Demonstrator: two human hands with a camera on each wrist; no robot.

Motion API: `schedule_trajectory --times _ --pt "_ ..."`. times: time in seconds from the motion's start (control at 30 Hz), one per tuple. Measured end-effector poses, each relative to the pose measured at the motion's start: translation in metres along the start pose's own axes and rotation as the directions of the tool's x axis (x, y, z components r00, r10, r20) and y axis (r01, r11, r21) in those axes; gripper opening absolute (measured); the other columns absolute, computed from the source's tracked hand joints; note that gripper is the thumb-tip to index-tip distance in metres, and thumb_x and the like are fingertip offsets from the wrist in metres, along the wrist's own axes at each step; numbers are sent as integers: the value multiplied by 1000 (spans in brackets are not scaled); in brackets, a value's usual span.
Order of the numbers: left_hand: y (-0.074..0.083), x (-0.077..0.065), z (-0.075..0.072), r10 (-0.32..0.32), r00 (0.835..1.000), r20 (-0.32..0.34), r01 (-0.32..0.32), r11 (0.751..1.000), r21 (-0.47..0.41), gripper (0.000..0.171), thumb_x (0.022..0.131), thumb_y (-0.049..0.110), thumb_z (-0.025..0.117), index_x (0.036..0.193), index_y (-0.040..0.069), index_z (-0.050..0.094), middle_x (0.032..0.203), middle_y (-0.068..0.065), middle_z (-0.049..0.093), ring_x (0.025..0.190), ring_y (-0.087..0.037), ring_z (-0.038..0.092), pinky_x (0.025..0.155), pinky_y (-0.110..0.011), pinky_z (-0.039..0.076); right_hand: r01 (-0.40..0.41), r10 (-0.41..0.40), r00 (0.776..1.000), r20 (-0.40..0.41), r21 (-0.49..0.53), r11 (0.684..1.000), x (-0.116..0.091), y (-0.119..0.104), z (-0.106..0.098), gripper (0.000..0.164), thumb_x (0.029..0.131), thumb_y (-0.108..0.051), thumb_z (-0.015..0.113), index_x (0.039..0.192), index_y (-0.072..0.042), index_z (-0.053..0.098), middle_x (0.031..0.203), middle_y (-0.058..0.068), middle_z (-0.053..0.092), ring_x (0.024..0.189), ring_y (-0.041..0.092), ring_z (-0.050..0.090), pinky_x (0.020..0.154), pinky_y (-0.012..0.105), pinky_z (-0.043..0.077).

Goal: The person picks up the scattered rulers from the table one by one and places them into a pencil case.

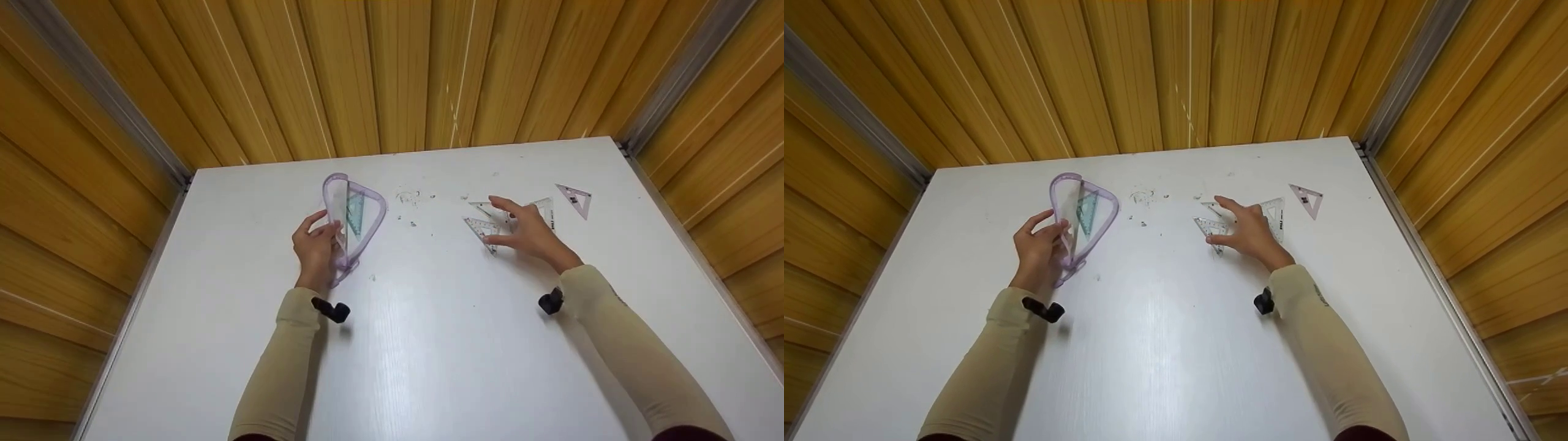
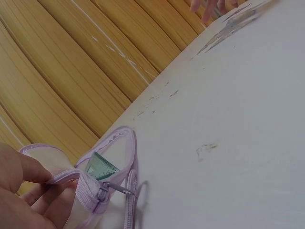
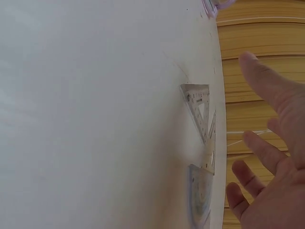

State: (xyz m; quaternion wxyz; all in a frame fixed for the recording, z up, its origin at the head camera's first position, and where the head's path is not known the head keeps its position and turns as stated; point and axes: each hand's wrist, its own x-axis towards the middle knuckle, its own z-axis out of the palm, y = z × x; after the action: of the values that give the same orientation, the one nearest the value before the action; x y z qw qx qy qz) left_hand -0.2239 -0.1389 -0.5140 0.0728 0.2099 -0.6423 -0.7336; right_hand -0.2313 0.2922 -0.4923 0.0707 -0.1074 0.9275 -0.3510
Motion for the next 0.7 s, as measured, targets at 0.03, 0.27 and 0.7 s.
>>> schedule_trajectory --times 0.03,0.27,0.7 --pt "0 0 0 -1 1000 -1 1 1000 5 41 94 8 74 134 9 66 104 -14 76 87 -24 72 65 -26 55 -4 4 1000 1 -3 1000 0 1 1 96 81 -44 87 160 -27 36 158 11 44 131 38 37 106 62 36" --pt "0 1 1 0 1000 -13 1 1000 14 40 94 10 76 133 11 67 104 -13 76 88 -24 71 67 -27 55 -45 44 999 -8 -39 998 0 4 4 93 81 -43 87 159 -28 39 159 14 43 127 40 36 102 63 37" --pt "-1 1 1 11 1000 -7 -11 1000 12 41 93 9 77 133 9 67 102 -14 77 85 -24 72 63 -26 54 -124 125 992 4 -103 987 -2 9 10 89 81 -44 87 157 -30 44 159 15 42 122 39 35 100 59 30"
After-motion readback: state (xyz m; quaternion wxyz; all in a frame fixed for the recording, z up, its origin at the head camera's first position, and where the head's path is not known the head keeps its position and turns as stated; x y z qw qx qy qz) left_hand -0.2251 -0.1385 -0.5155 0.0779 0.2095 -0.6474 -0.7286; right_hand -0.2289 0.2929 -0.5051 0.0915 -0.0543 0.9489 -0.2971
